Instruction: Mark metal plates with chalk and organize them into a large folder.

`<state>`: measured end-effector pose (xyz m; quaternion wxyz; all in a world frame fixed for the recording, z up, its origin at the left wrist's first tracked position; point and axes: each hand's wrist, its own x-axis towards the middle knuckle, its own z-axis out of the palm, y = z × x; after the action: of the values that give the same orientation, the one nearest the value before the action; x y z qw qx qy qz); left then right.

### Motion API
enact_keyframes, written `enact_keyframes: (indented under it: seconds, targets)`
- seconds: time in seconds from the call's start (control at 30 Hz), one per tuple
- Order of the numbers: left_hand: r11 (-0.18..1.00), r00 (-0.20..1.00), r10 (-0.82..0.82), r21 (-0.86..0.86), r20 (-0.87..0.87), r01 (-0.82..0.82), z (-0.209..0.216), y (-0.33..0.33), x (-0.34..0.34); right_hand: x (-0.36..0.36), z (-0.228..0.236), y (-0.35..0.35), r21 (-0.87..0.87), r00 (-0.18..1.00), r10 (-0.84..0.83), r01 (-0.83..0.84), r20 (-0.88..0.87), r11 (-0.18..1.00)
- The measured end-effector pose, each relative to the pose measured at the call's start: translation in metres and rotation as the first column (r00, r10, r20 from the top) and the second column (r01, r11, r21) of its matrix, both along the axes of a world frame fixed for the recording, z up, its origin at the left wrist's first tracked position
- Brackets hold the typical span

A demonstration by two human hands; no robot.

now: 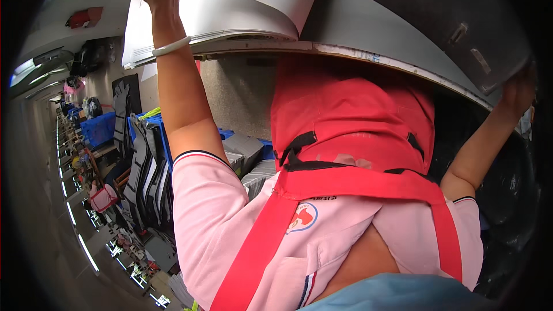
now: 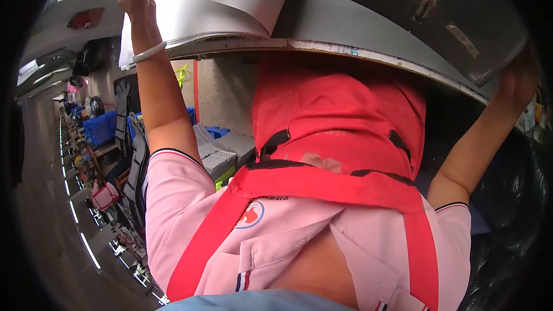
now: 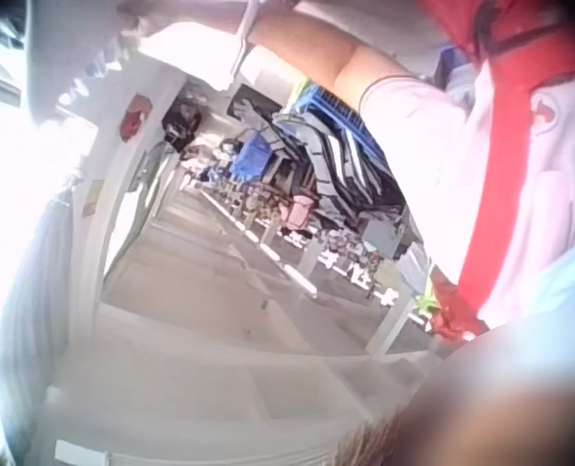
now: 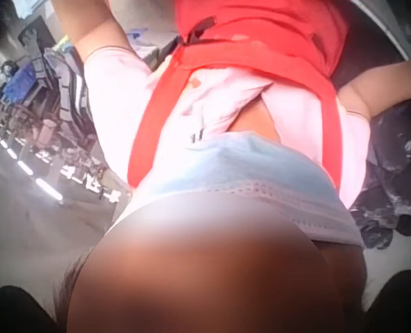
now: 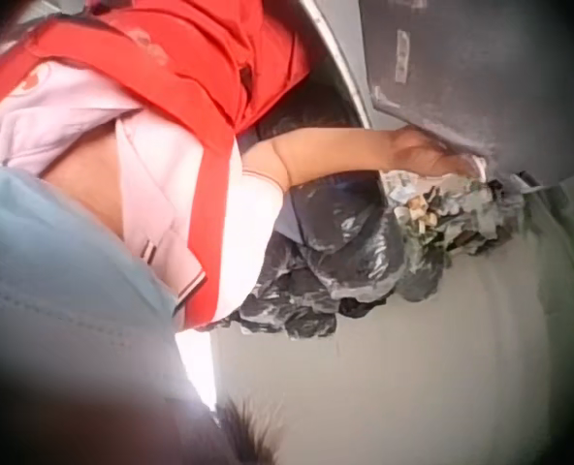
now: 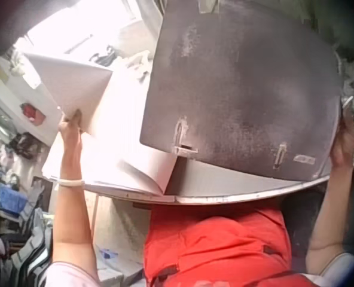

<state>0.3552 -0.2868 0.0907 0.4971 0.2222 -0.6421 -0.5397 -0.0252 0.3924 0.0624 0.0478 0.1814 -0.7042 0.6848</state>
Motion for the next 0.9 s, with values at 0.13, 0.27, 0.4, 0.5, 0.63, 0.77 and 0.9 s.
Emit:
enact_keyframes:
  seconds: [0.13, 0.27, 0.4, 0.5, 0.63, 0.77, 0.9]
  targets:
    - [0.875, 0.896, 0.397, 0.213, 0.201, -0.435, -0.041, -0.017, 0.13, 0.065, 0.027, -0.075, -0.383, 0.955, 0.022, 0.098, 0.297, 0.918]
    - [0.853, 0.804, 0.344, 0.195, 0.485, -0.484, -0.089, -0.011, 0.175, 0.054, 0.017, -0.078, -0.472, 0.911, 0.132, 0.076, 0.391, 0.878]
    - [0.792, 0.648, 0.55, -0.082, 0.526, -0.605, -0.09, -0.022, 0.195, 0.027, -0.006, -0.078, -0.551, 0.735, 0.457, -0.136, 0.502, 0.824]
    - [0.537, 0.237, 0.832, -0.623, 0.501, -0.568, -0.078, -0.036, 0.223, 0.009, -0.048, -0.089, -0.282, 0.694, 0.494, -0.406, 0.523, 0.869]
    - [0.68, 0.671, 0.662, -0.646, 0.335, -0.348, -0.037, 0.054, 0.128, 0.024, -0.08, -0.099, 0.373, 0.937, 0.17, -0.281, 0.305, 0.884]
    - [0.794, 0.904, -0.1, -0.515, 0.415, 0.324, -0.034, 0.212, 0.036, 0.03, -0.078, -0.12, 0.459, 0.964, 0.052, -0.172, 0.262, 0.872]
    - [0.63, 0.746, -0.281, -0.47, 0.604, 0.618, -0.081, 0.272, -0.002, 0.023, -0.09, -0.144, 0.396, 0.945, 0.065, -0.196, 0.322, 0.897]
